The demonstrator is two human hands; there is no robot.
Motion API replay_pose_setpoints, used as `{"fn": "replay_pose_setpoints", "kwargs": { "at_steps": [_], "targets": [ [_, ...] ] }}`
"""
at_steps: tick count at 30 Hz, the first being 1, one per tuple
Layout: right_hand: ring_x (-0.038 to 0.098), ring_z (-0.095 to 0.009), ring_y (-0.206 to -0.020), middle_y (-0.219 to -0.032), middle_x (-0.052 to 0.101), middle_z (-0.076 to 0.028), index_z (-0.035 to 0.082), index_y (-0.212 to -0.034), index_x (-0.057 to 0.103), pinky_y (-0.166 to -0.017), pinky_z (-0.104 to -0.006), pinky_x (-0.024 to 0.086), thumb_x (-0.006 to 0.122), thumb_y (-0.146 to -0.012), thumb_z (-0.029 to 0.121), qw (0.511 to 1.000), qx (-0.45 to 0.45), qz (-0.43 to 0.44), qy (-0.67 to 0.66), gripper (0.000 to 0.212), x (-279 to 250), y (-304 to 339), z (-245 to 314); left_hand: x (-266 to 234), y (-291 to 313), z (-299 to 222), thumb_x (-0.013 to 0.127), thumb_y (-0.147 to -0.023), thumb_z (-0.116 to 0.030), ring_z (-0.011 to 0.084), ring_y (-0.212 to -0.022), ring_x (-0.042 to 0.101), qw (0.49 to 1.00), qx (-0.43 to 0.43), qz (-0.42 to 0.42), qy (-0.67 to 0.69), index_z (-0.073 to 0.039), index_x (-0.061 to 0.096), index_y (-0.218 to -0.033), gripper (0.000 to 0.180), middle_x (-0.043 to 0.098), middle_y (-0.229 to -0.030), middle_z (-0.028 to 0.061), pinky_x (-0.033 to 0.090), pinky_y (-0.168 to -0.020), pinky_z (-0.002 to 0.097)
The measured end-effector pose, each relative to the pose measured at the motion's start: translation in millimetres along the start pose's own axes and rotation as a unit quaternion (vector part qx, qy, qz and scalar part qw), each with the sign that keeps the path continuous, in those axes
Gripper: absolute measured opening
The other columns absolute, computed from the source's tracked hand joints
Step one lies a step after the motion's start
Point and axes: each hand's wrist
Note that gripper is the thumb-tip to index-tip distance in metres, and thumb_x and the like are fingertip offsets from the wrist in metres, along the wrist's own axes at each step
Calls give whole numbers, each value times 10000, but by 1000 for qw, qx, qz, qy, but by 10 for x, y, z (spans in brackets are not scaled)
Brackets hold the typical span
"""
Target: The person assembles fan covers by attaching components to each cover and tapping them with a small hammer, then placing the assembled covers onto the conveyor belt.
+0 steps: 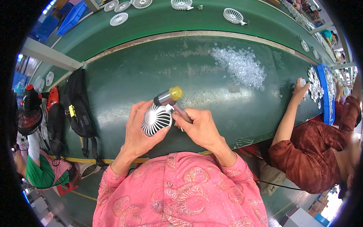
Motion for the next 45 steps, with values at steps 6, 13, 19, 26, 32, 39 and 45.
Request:
{"fn": "replay_pose_setpoints", "kwargs": {
  "at_steps": [6, 13, 19, 26, 32, 39, 45],
  "targets": [
    [601, -58, -688, -742, 691, -22, -37, -956, 716, -594, -231, 464, 691, -907, 115, 997, 56, -17, -43, 162, -67, -17, 83, -74, -77, -9, 842, -714, -275, 318, -1068, 591, 989, -95, 75, 87, 0, 481, -1301, 742, 537, -1208, 176, 496, -904, 390],
    [488, -38, -639, -663, 578, 30, -23, -977, 715, -565, -232, 393, 674, -924, 148, 994, 74, -58, -54, 184, -118, -71, 166, -117, -312, 202, 729, -883, -195, 113, -945, 605, 793, -326, 220, 466, 38, 546, -1246, 468, 652, -1083, 75, 490, -843, 270],
    [433, -23, -613, -650, 471, 70, 11, -1054, 706, -529, -231, 346, 698, -908, 148, 983, -2, -180, -46, 199, -207, -151, 10, -265, -1083, 230, 712, -774, -141, 267, -875, 663, 988, -105, 76, 89, -26, 603, -1050, 318, 677, -946, 135, 510, -794, 361],
    [340, -21, -359, -575, 511, 35, -43, -1018, 673, -333, -220, 235, 624, -960, 138, 968, 89, -112, -204, 196, -183, -148, 146, -343, -1586, 349, 598, -845, 17, 212, -953, 627, 981, -22, -142, 127, -9, 607, -1125, 281, 638, -1106, 89, 519, -833, 313],
    [532, -44, -552, -867, 680, -44, -8, -1199, 550, -477, -219, 432, 585, -969, 109, 820, 269, -184, -470, 260, 87, -138, 687, -408, -949, -951, 479, -789, 116, 204, -922, 664, 712, 8, 107, 694, 24, 506, -1098, 324, 641, -994, 131, 568, -776, 339],
    [354, -36, -365, -725, 646, -75, -50, -968, 628, -323, -223, 280, 630, -957, 166, 925, 151, 155, -312, 216, 382, -634, 368, -566, -358, -1791, 424, -744, 87, 310, -985, 650, 391, 33, 177, 903, 132, 418, -1156, 414, 608, -1068, 288, 540, -856, 378],
    [348, -38, -374, -694, 627, -68, -50, -938, 621, -317, -221, 270, 613, -965, 169, 887, 189, 220, -359, 220, 531, -848, 103, -595, -296, -1900, 435, -711, 103, 309, -907, 647, 401, 54, 131, 905, 127, 452, -1079, 368, 609, -998, 288, 544, -794, 367]
  ]
}}
Point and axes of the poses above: each hand's wrist, its own y-axis away from the middle knuckle, its own x-axis out of the palm, z = x × y
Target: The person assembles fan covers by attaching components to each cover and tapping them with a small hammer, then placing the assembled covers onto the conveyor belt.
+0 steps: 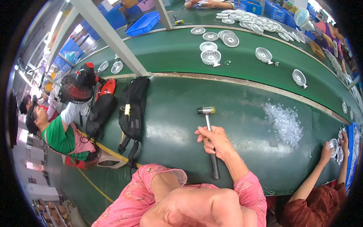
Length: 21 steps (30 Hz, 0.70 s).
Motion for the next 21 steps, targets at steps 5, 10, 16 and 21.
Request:
{"fn": "replay_pose_setpoints", "kwargs": {
  "at_steps": [5, 10, 16, 21],
  "targets": [
    [342, -38, -370, -688, 617, -68, -42, -920, 620, -313, -218, 267, 618, -962, 181, 999, -2, 13, -31, 227, -77, -34, 47, 36, 55, 55, 435, -703, 114, 294, -884, 644, 998, -3, -51, 28, 133, 455, -1069, 367, 608, -974, 270, 542, -765, 353],
    [324, -32, -358, -696, 614, -72, -51, -927, 614, -303, -207, 275, 587, -973, 146, 999, 6, 18, -27, 204, -53, -29, 55, -5, -4, 98, 443, -701, 114, 298, -900, 648, 1000, -16, -16, 6, 147, 448, -1090, 391, 608, -975, 264, 548, -769, 361],
    [328, -33, -363, -702, 609, -71, -52, -937, 603, -304, -210, 275, 590, -969, 141, 999, 13, 24, -20, 195, -93, -29, 65, 139, 12, 118, 458, -702, 101, 313, -933, 658, 987, -67, -111, 94, 160, 432, -1126, 428, 612, -976, 291, 555, -797, 374],
    [339, -40, -372, -695, 603, -68, -44, -927, 596, -319, -223, 269, 607, -967, 169, 999, 9, 48, -16, 217, -93, -75, 36, 78, 21, 155, 492, -722, 97, 316, -931, 669, 988, -23, -91, 120, 152, 427, -1146, 432, 614, -988, 301, 563, -814, 383]
  ]
}}
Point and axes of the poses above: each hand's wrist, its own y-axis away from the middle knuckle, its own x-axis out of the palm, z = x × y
